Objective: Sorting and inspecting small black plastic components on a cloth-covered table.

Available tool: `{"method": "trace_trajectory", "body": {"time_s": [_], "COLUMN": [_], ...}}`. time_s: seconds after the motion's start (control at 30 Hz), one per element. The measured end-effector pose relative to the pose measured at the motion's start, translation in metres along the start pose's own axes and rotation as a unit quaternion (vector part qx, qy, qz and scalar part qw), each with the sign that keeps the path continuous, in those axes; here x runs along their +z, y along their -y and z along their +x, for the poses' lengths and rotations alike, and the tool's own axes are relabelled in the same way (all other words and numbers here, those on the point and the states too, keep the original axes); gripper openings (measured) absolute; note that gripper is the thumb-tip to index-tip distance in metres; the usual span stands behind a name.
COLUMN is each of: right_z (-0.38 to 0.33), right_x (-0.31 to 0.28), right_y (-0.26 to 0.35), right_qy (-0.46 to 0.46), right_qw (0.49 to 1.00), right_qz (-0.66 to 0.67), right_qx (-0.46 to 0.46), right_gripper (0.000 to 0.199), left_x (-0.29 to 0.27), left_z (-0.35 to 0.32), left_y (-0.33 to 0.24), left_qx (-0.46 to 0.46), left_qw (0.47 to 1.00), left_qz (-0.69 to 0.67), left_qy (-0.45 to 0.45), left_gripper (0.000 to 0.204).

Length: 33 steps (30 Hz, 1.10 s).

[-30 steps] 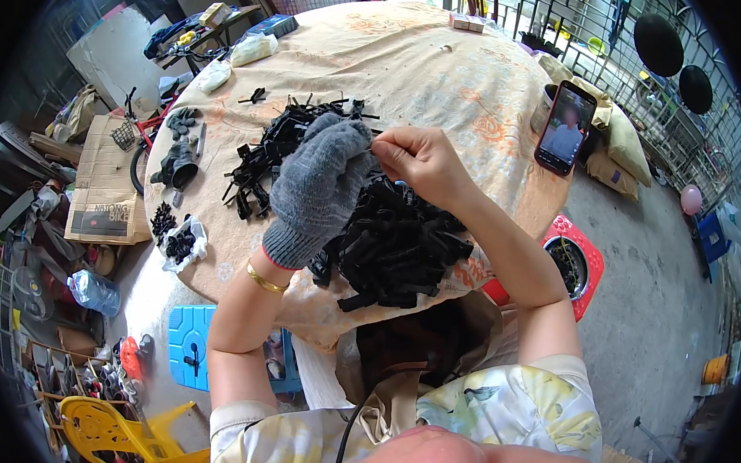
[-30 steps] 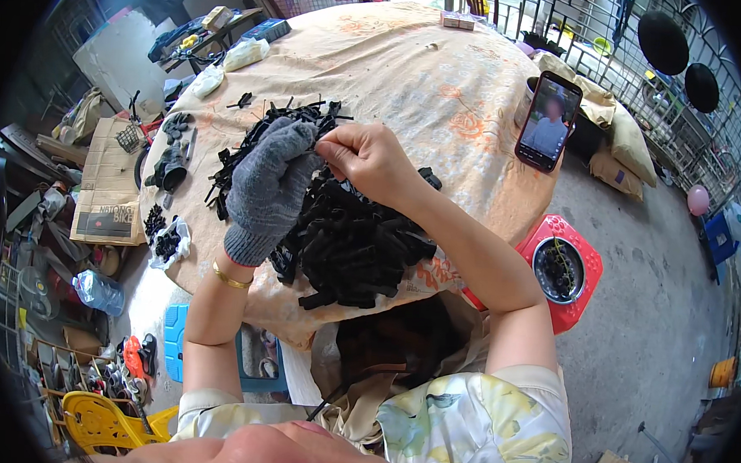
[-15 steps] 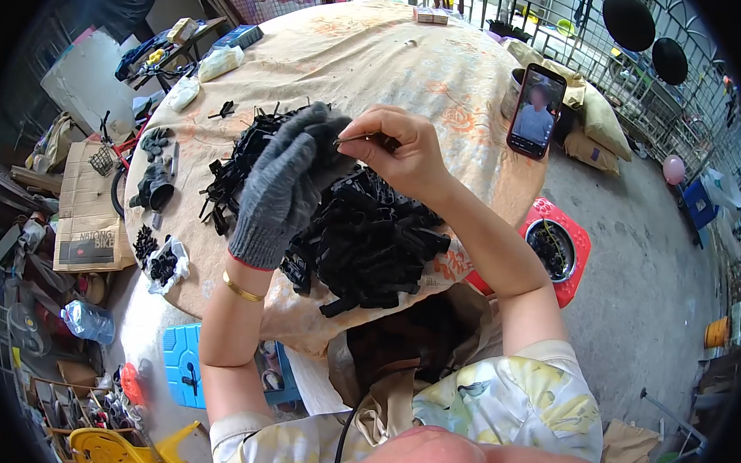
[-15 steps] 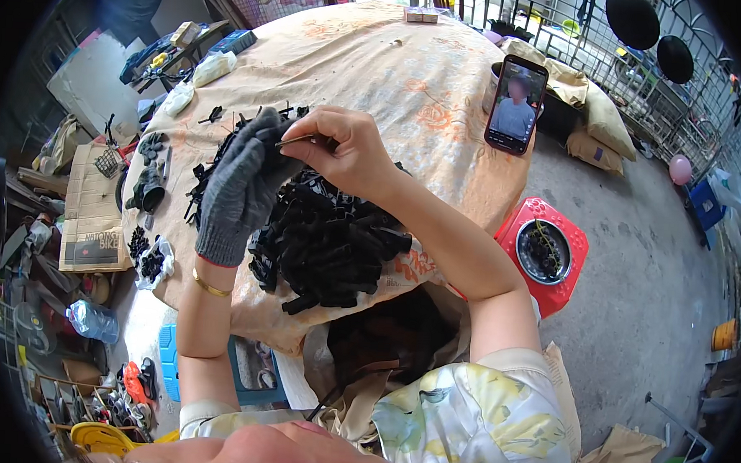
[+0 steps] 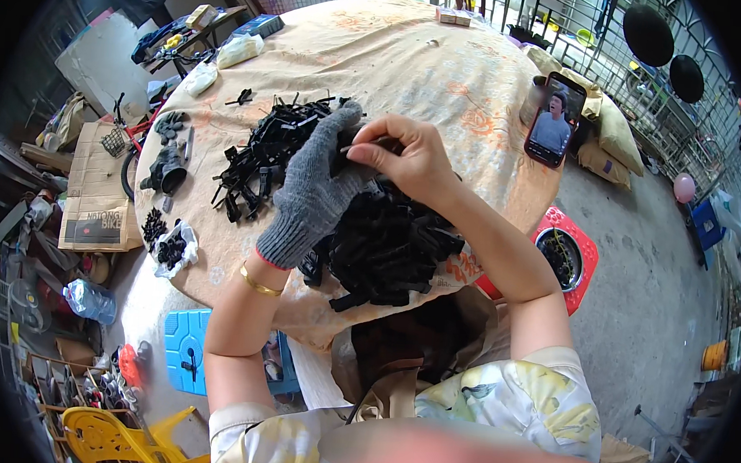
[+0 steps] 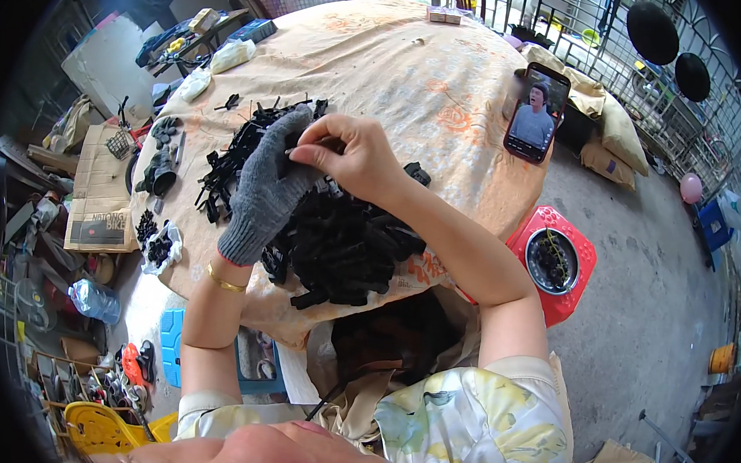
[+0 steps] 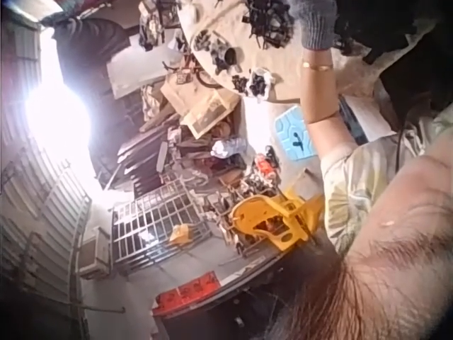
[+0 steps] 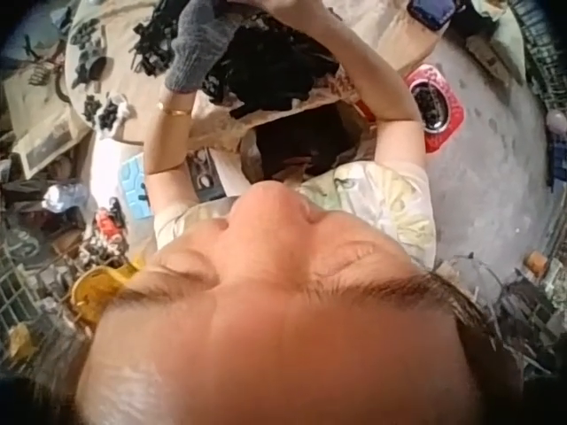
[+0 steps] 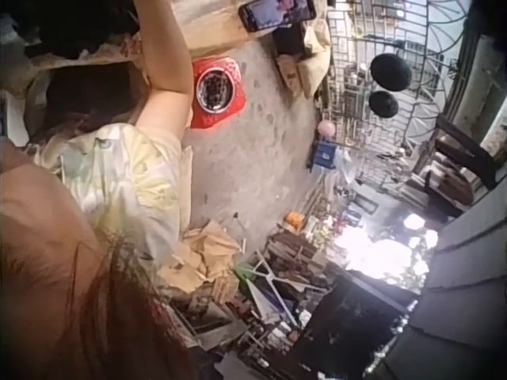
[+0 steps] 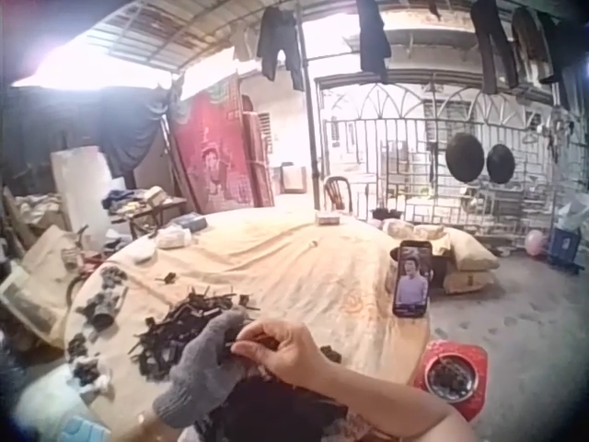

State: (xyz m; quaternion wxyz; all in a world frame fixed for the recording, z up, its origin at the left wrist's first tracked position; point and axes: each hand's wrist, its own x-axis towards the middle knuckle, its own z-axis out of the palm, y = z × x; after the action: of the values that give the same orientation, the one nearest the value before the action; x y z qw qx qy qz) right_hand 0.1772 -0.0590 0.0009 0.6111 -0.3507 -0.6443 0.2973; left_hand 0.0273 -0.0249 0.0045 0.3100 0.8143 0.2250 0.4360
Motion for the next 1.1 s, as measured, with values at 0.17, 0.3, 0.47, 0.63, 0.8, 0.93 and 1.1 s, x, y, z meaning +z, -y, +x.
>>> {"method": "trace_trajectory", "body": {"time_s": [0.17,0.3,0.47,0.63,0.8,0.93,1.1], "right_z": [0.002,0.002,0.002,0.001,-0.001,-0.002,0.008], "right_x": [-0.015,-0.008,-0.008,-0.007,-0.003,-0.002,-0.023], "right_y": [0.003,-0.004,0.005,0.000,0.006,0.005,0.000], "right_qy": [-0.006,0.036,0.062,0.068,0.064,0.061,0.098], "right_qw": [0.997,0.997,0.993,0.994,0.990,0.989,0.992], "right_qz": [0.044,0.018,-0.012,0.025,0.061,0.104,0.084], "right_qx": [0.071,0.059,0.097,0.078,0.107,0.082,0.011], "right_gripper": [0.015,0.018,0.018,0.018,0.018,0.019,0.020], "left_x": [-0.002,-0.005,-0.005,-0.005,-0.003,-0.003,-0.011], "left_z": [0.003,0.004,0.002,0.002,-0.001,-0.001,-0.002], "left_y": [-0.005,-0.002,-0.003,-0.001,-0.007,-0.013,-0.011], "left_qx": [-0.131,-0.136,-0.070,-0.023,0.136,0.201,0.090], "left_qw": [0.935,0.928,0.966,0.982,0.987,0.968,0.996], "left_qz": [-0.327,-0.346,-0.248,-0.186,0.040,0.110,-0.007], "left_qy": [0.025,0.030,0.016,0.006,-0.075,-0.103,-0.005], "left_gripper": [0.040,0.033,0.034,0.029,0.023,0.023,0.040]}}
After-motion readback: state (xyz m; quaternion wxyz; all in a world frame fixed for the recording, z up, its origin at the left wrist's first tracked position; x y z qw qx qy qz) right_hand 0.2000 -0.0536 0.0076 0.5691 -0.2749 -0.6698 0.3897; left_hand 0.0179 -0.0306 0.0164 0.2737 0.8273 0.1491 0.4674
